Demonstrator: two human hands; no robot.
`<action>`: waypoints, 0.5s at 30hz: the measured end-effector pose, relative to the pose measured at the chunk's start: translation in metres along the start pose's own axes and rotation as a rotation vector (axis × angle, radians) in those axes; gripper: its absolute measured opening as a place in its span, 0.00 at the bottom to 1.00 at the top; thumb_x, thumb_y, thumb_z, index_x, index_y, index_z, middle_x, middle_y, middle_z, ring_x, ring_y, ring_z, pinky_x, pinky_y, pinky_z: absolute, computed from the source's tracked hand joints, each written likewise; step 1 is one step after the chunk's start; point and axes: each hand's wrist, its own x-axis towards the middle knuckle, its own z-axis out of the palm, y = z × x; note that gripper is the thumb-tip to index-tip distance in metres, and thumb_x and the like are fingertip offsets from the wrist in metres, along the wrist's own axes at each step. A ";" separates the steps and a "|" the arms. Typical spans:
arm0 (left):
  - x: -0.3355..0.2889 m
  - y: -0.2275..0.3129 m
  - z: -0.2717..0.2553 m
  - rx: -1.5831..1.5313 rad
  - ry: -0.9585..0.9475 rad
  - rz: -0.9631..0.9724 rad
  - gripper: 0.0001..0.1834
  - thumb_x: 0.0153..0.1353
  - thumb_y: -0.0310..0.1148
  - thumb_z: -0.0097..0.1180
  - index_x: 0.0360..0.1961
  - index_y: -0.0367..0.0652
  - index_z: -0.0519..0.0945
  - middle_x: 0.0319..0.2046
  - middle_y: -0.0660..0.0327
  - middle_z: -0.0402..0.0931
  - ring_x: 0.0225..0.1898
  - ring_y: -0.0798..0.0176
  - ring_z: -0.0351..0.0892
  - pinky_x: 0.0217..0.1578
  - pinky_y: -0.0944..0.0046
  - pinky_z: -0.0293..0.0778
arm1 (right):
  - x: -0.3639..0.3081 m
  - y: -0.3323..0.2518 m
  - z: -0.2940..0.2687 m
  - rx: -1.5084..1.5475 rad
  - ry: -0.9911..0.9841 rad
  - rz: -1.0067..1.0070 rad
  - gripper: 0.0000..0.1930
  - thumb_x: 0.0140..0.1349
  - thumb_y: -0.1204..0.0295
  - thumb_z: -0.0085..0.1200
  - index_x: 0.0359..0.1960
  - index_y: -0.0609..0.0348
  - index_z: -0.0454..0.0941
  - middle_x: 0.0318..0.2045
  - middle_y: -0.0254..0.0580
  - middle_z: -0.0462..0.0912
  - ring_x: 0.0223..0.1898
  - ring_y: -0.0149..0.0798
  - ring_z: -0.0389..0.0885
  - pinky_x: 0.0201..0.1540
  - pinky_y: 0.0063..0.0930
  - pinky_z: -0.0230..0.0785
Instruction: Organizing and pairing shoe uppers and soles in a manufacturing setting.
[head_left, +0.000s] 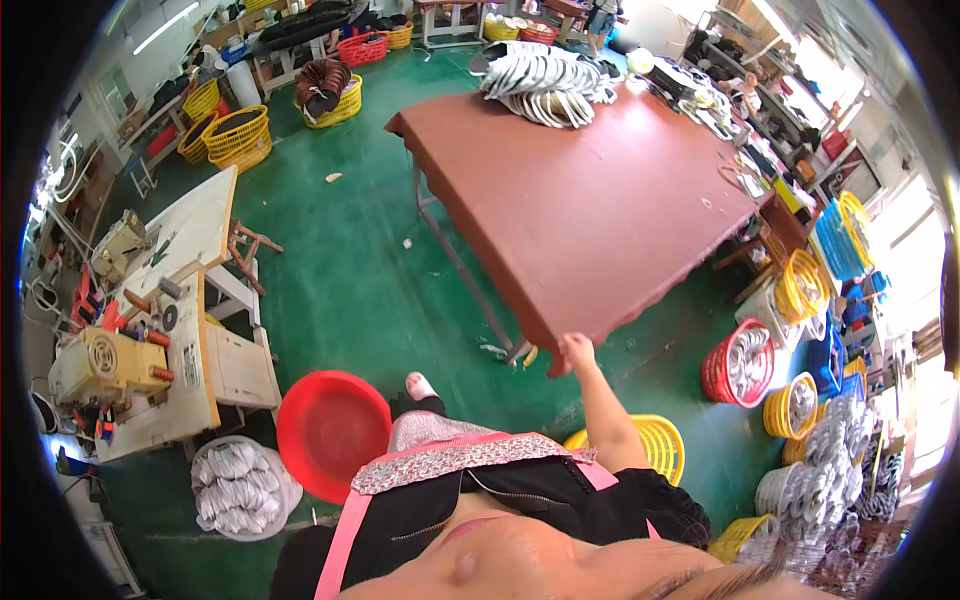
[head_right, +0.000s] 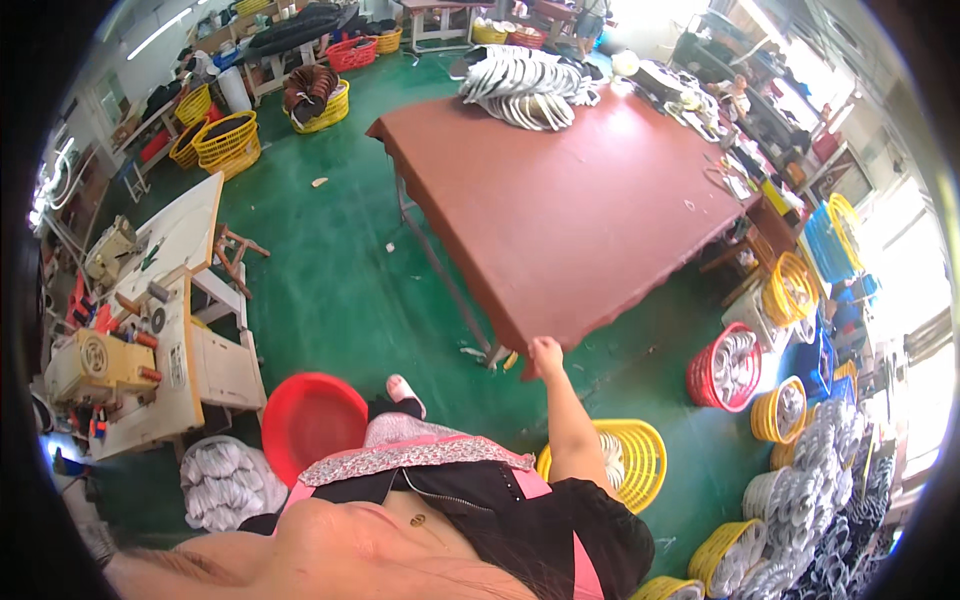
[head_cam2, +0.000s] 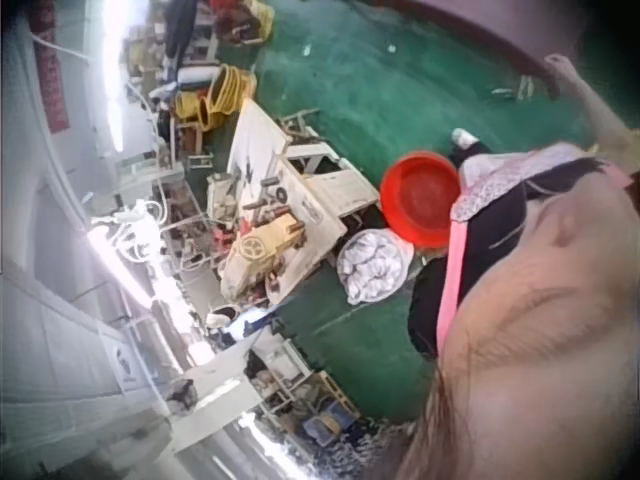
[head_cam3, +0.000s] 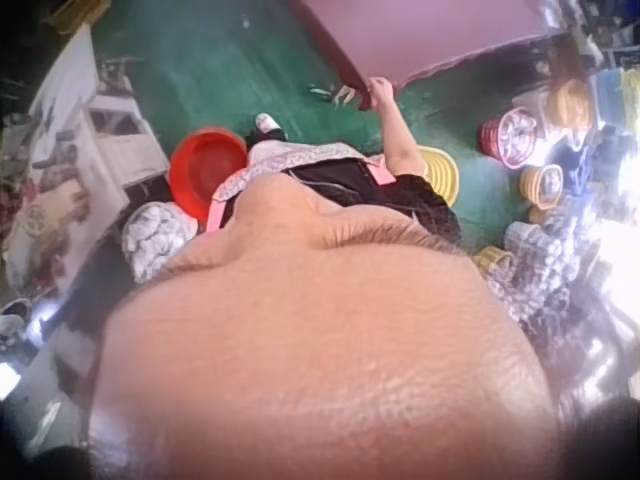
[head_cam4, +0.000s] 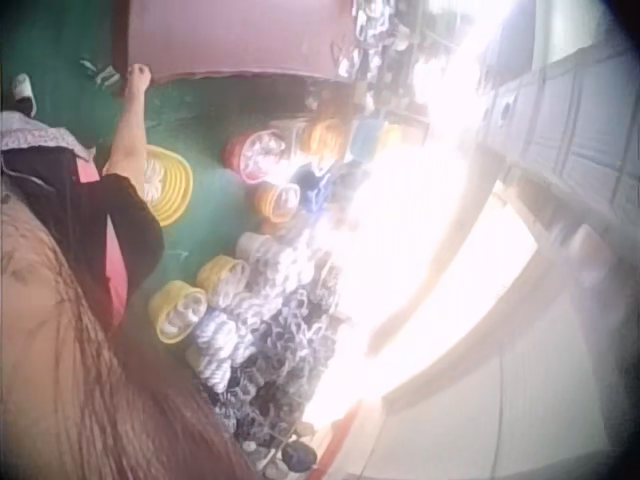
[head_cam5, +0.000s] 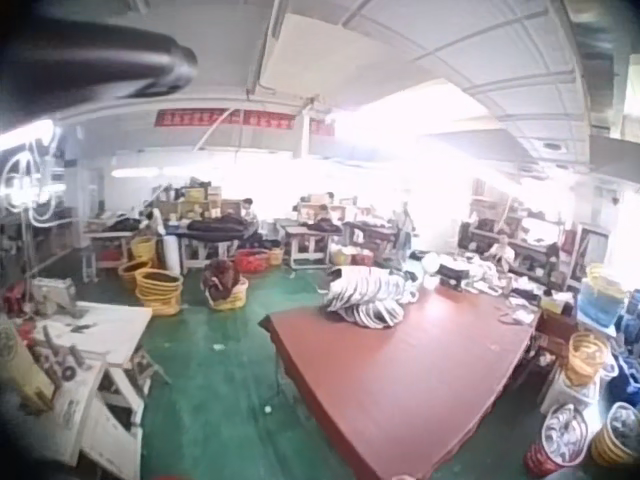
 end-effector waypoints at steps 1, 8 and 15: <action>0.031 0.024 -0.021 -0.017 0.009 0.046 0.12 0.64 0.40 0.60 0.39 0.42 0.87 0.33 0.57 0.86 0.37 0.59 0.85 0.44 0.60 0.80 | 0.046 -0.015 0.006 0.032 0.015 -0.072 0.10 0.71 0.67 0.59 0.43 0.61 0.82 0.33 0.38 0.86 0.30 0.30 0.82 0.29 0.25 0.73; 0.159 0.049 -0.140 -0.239 0.233 0.153 0.11 0.66 0.36 0.60 0.42 0.42 0.86 0.35 0.59 0.86 0.38 0.63 0.84 0.43 0.62 0.79 | 0.129 -0.132 0.221 -0.312 -0.342 0.097 0.13 0.71 0.64 0.59 0.49 0.58 0.83 0.40 0.36 0.87 0.39 0.30 0.84 0.39 0.28 0.76; 0.289 0.159 -0.274 -0.076 0.587 0.284 0.11 0.71 0.32 0.58 0.51 0.41 0.84 0.41 0.60 0.86 0.42 0.68 0.83 0.44 0.65 0.79 | 0.228 -0.179 0.301 -0.467 -0.408 0.017 0.14 0.71 0.62 0.59 0.48 0.57 0.84 0.39 0.36 0.88 0.40 0.31 0.85 0.41 0.29 0.77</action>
